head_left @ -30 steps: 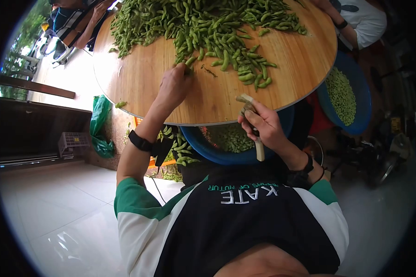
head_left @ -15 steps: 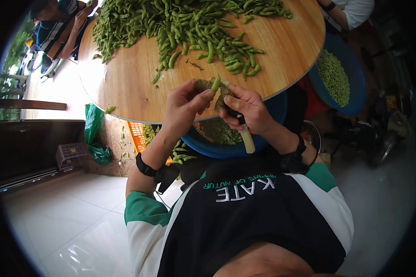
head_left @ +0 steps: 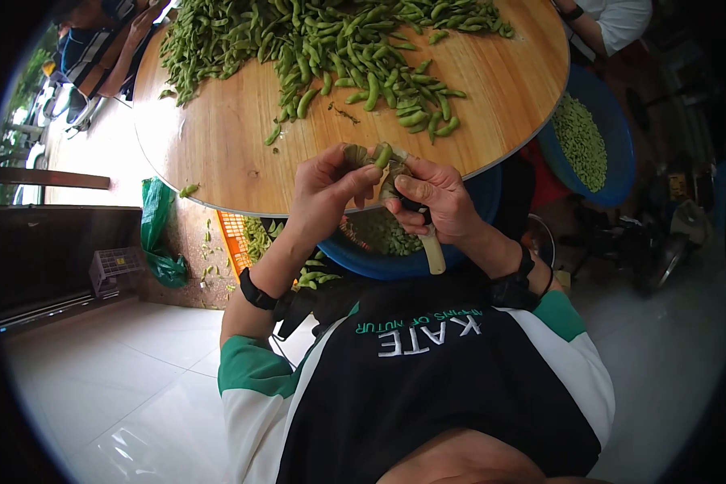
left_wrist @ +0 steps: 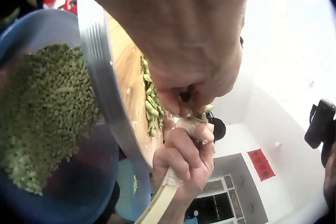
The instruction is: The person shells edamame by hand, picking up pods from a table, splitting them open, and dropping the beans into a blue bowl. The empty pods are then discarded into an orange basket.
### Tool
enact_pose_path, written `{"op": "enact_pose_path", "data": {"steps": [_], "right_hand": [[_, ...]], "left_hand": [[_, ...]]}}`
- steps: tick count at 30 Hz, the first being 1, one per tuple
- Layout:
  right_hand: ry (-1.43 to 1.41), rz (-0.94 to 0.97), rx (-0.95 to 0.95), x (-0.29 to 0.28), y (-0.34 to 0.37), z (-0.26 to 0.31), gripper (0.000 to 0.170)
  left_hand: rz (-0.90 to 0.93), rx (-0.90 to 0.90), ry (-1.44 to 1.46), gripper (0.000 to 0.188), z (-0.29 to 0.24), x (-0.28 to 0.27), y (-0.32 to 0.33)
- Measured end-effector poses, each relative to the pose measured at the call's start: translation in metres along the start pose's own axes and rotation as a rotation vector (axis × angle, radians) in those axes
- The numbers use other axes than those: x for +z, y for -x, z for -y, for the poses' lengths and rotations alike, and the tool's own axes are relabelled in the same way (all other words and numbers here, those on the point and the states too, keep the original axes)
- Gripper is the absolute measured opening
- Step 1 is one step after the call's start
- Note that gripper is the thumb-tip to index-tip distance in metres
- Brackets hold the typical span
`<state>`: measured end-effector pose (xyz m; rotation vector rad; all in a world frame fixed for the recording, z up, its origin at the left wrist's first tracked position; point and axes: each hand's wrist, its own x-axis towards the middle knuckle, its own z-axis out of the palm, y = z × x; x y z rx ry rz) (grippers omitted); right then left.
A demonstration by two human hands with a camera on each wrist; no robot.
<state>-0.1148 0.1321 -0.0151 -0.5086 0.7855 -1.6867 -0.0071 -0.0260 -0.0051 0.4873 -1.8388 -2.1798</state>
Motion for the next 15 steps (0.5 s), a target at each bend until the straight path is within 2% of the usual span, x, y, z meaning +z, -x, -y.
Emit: {"op": "enact_pose_path", "data": {"steps": [3,5,7,8,10,14,15], "right_hand": [[-0.047,-0.029,-0.026,-0.001,0.0,0.002,0.037],[-0.08,-0.048,-0.034,0.001,0.002,0.004,0.037],[0.191,-0.023,-0.041,0.009,0.009,0.004,0.038],[0.192,-0.019,-0.042,0.007,0.007,0.006,0.038],[0.187,-0.189,-0.107,0.003,0.003,0.012,0.039],[0.17,-0.149,-0.06,0.01,0.005,0.01,0.04],[0.156,-0.088,-0.058,0.008,0.004,0.007,0.04]], "left_hand": [[0.085,0.035,0.139,0.01,-0.003,-0.003,-0.004],[0.101,-0.122,0.408,0.01,-0.016,-0.008,-0.007],[0.088,-0.122,0.39,0.011,-0.007,-0.011,-0.013],[0.081,-0.115,0.36,0.012,-0.004,-0.013,-0.016],[0.075,-0.097,0.333,0.012,-0.002,-0.008,-0.011],[0.089,-0.086,0.294,0.013,-0.003,0.001,-0.004],[0.089,-0.094,0.282,0.013,-0.002,0.002,-0.004]]}}
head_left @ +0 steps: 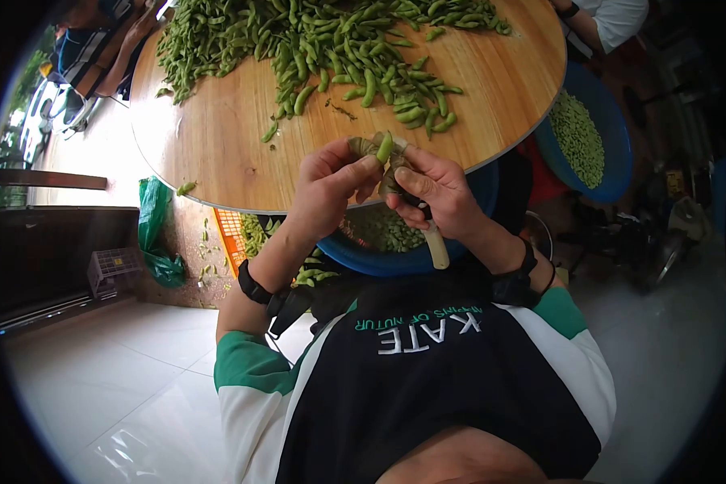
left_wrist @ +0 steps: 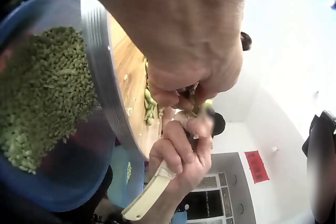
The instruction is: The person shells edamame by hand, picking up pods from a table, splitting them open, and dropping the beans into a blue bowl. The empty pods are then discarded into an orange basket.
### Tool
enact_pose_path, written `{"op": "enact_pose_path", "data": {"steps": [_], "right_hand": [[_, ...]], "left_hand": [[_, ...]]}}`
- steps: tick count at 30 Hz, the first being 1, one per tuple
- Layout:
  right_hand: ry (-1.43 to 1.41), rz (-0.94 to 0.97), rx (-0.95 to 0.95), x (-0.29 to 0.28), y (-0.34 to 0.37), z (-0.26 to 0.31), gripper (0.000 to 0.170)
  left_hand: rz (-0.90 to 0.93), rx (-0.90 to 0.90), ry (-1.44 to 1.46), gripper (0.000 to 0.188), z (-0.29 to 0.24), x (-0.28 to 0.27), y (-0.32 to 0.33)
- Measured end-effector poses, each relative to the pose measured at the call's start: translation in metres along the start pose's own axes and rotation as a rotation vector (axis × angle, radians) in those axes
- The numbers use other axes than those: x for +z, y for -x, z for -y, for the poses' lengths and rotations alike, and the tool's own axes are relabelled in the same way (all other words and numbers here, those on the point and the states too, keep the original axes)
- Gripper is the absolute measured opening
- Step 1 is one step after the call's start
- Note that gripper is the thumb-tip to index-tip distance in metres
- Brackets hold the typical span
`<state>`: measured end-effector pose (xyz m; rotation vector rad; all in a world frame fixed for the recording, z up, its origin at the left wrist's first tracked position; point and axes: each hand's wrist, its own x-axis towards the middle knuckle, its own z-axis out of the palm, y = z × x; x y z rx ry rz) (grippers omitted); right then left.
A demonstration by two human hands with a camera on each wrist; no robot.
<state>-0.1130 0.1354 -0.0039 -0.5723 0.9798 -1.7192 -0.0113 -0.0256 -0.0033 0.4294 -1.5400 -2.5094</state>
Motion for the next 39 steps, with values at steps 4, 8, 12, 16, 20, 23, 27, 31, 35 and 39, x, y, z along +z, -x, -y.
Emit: {"op": "enact_pose_path", "data": {"steps": [4,8,12,16,20,23,27,31,35,39], "right_hand": [[-0.042,0.078,0.031,-0.002,0.001,-0.003,0.037],[0.03,0.049,-0.005,0.0,0.0,-0.008,0.032],[-0.016,0.039,0.02,0.0,0.0,-0.007,0.031],[-0.019,-0.013,0.001,0.0,0.0,-0.01,0.03],[-0.095,0.084,0.084,-0.009,0.004,-0.005,0.031],[-0.27,0.226,0.167,-0.022,0.001,-0.006,0.033],[-0.37,0.076,0.208,-0.022,0.001,-0.011,0.034],[-0.563,0.062,0.261,-0.014,0.003,-0.012,0.026],[-0.584,0.056,0.232,-0.007,0.003,-0.01,0.026],[-0.104,0.013,0.023,-0.009,0.011,-0.019,0.032]], "left_hand": [[-0.022,-0.005,-0.049,0.016,0.008,-0.001,-0.002],[-0.013,0.041,-0.033,0.016,0.011,0.0,0.0],[-0.044,0.129,-0.105,0.015,0.016,0.0,-0.001],[-0.08,0.184,-0.155,0.012,0.021,0.001,-0.002],[0.173,-0.141,0.259,0.009,0.008,-0.014,-0.005],[0.369,-0.307,0.431,0.008,0.006,-0.02,-0.007],[0.143,-0.072,-0.051,0.01,0.011,-0.005,-0.003],[0.002,0.8,-1.269,0.017,0.006,0.0,0.001],[0.017,0.837,-1.314,0.011,0.002,0.004,0.007],[0.019,0.003,-0.232,0.008,0.002,0.013,0.012]]}}
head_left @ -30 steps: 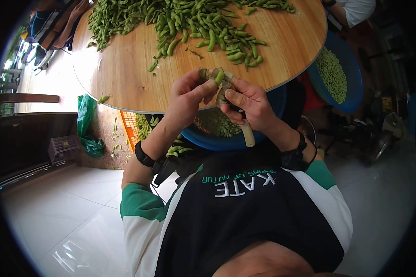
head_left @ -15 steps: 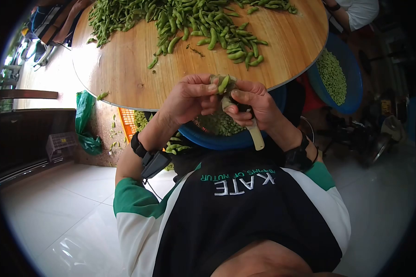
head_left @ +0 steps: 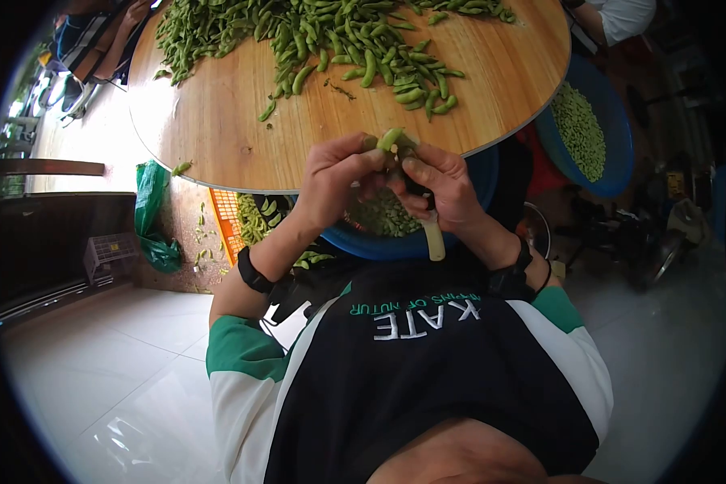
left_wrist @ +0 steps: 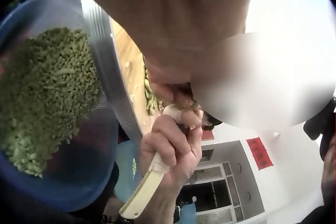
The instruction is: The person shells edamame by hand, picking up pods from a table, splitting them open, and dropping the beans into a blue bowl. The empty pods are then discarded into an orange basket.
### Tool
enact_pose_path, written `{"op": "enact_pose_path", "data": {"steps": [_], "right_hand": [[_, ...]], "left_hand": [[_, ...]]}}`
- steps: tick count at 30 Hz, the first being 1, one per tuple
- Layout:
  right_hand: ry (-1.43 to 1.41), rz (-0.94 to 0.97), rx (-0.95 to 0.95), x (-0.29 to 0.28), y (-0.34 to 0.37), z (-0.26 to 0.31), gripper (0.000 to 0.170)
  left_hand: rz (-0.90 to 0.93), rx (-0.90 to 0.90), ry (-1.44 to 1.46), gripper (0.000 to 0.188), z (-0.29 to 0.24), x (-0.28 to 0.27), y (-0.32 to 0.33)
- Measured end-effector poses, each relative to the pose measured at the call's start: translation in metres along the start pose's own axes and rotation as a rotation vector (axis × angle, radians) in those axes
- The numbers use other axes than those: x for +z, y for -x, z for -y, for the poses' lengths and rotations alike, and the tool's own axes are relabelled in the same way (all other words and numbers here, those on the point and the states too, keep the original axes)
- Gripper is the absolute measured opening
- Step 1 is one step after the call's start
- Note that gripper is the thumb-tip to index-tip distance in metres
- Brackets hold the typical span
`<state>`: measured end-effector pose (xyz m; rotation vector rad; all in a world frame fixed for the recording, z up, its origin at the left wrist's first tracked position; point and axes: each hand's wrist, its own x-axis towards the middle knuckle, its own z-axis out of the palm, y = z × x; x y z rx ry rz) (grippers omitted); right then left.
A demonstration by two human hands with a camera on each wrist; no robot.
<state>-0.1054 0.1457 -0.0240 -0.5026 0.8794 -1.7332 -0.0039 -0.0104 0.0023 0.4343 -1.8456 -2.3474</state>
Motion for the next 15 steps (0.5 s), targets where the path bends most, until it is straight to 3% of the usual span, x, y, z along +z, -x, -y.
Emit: {"op": "enact_pose_path", "data": {"steps": [3,5,8,11,15], "right_hand": [[0.059,-0.121,-0.031,0.004,0.006,0.005,0.023],[0.346,-0.192,-0.14,0.008,0.008,0.01,0.019],[0.398,-0.203,-0.17,0.002,0.004,0.014,0.014],[0.39,-0.169,-0.15,0.002,0.006,0.017,0.008],[0.485,-0.213,-0.251,0.001,0.004,0.017,0.007]], "left_hand": [[-0.05,-0.05,-0.068,0.013,0.007,0.003,-0.001],[-0.012,0.221,-0.49,0.014,0.017,0.002,0.001],[-0.032,0.299,-0.656,0.015,0.005,0.01,0.003],[-0.011,0.395,-0.739,0.015,0.002,0.011,0.006],[0.015,0.333,-0.717,0.014,0.007,0.008,0.004]]}}
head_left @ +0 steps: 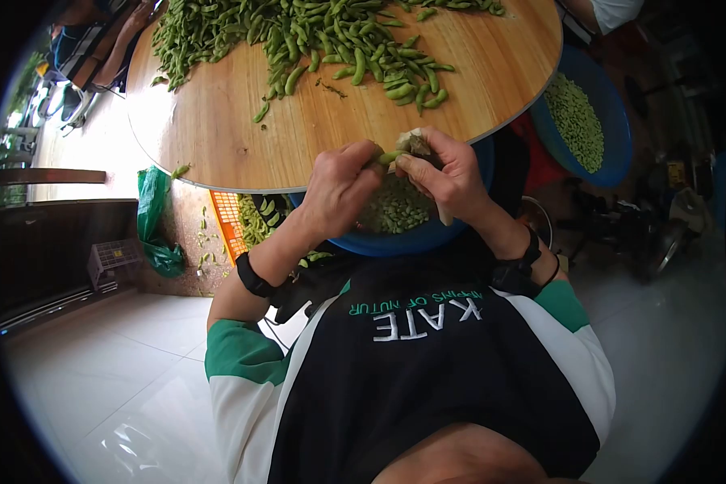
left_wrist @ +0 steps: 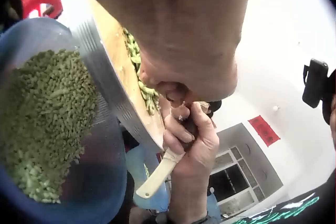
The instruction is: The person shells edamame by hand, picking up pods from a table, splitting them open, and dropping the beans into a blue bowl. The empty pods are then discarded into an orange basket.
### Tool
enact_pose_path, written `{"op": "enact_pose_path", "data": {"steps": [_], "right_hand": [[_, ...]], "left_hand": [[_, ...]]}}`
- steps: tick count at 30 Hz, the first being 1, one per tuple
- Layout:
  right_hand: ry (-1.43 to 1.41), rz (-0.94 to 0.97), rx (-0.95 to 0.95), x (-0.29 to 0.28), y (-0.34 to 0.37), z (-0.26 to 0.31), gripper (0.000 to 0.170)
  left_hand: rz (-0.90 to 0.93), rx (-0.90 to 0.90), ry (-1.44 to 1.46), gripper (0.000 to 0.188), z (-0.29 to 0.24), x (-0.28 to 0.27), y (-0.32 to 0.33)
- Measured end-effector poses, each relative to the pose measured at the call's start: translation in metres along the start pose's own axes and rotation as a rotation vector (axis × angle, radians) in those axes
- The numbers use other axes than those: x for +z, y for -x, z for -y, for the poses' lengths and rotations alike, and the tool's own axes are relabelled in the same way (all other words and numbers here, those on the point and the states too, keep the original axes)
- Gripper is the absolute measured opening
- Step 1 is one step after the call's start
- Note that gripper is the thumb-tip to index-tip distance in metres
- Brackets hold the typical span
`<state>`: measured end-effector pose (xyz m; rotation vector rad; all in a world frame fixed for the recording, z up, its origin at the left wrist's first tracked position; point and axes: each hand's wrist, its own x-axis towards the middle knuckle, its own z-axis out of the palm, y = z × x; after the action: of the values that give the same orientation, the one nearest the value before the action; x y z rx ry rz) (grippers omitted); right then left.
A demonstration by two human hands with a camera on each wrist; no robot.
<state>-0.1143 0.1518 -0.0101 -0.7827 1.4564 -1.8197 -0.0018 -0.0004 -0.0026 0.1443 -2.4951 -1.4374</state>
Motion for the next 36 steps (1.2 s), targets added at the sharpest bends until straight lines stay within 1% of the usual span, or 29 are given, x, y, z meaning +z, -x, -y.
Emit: {"op": "enact_pose_path", "data": {"steps": [2,3,5,6,8,9,11,12,14,15,17,18,20,21,23,27,29,30,31,33,34,36], "right_hand": [[0.02,0.132,0.155,-0.01,0.001,0.002,0.006],[0.017,0.13,0.16,-0.012,0.004,0.002,0.006],[0.035,0.186,0.195,-0.017,0.009,0.001,0.007],[0.032,0.189,0.204,-0.018,0.012,0.0,0.007],[0.095,0.257,0.194,-0.023,0.016,0.0,0.008],[0.095,0.257,0.199,-0.027,0.019,-0.001,0.008],[0.063,0.376,0.238,-0.035,0.02,-0.007,0.008],[0.062,0.379,0.241,-0.036,0.02,-0.011,0.008],[0.144,0.459,0.247,-0.038,0.019,-0.016,0.007],[0.144,0.458,0.248,-0.039,0.02,-0.017,0.007],[0.189,0.465,0.269,-0.042,0.019,-0.02,0.007],[0.185,0.468,0.27,-0.043,0.018,-0.023,0.007],[0.164,0.481,0.292,-0.045,0.02,-0.028,0.007],[0.163,0.478,0.295,-0.046,0.021,-0.028,0.007],[0.13,0.479,0.35,-0.047,0.024,-0.027,0.008],[0.081,0.446,0.381,-0.045,0.026,-0.031,0.006],[-0.179,0.319,0.474,-0.047,0.023,-0.046,0.006],[-0.23,0.274,0.468,-0.046,0.023,-0.05,0.006],[-0.233,0.278,0.465,-0.043,0.023,-0.05,0.006],[-0.323,0.218,0.465,-0.037,0.024,-0.049,0.007],[-0.323,0.219,0.458,-0.032,0.025,-0.045,0.007],[-0.513,0.044,0.54,-0.023,0.028,-0.034,0.009]], "left_hand": [[0.012,-0.082,0.21,0.015,0.012,0.007,0.003],[0.015,-0.088,0.211,0.015,0.01,0.008,0.004],[0.037,-0.163,0.33,0.016,0.007,0.011,0.008],[0.036,-0.173,0.333,0.016,0.008,0.013,0.011],[0.139,-0.26,0.383,0.016,0.015,0.017,0.015],[0.14,-0.264,0.386,0.016,0.016,0.02,0.016],[0.239,-0.548,0.66,0.014,0.019,0.024,0.018],[0.236,-0.552,0.662,0.014,0.025,0.029,0.02],[0.384,-0.765,0.941,0.015,0.038,0.039,0.024],[0.385,-0.765,0.942,0.015,0.037,0.04,0.024],[0.322,-0.828,0.89,0.014,0.035,0.042,0.023],[0.319,-0.833,0.89,0.014,0.034,0.042,0.024],[0.352,-0.786,0.728,0.014,0.03,0.044,0.027],[0.355,-0.789,0.729,0.014,0.027,0.044,0.027],[0.329,-0.692,0.642,0.017,0.02,0.044,0.028],[0.369,-0.664,0.639,0.014,0.018,0.043,0.027],[0.162,-0.505,0.416,0.012,0.006,0.044,0.03],[0.121,-0.448,0.385,0.016,0.002,0.042,0.031],[0.118,-0.448,0.38,0.016,0.004,0.043,0.033],[-0.043,-0.344,0.53,0.017,0.008,0.048,0.035],[-0.043,-0.339,0.525,0.017,0.008,0.047,0.034],[-0.126,-0.378,0.755,0.02,0.007,0.047,0.029]]}}
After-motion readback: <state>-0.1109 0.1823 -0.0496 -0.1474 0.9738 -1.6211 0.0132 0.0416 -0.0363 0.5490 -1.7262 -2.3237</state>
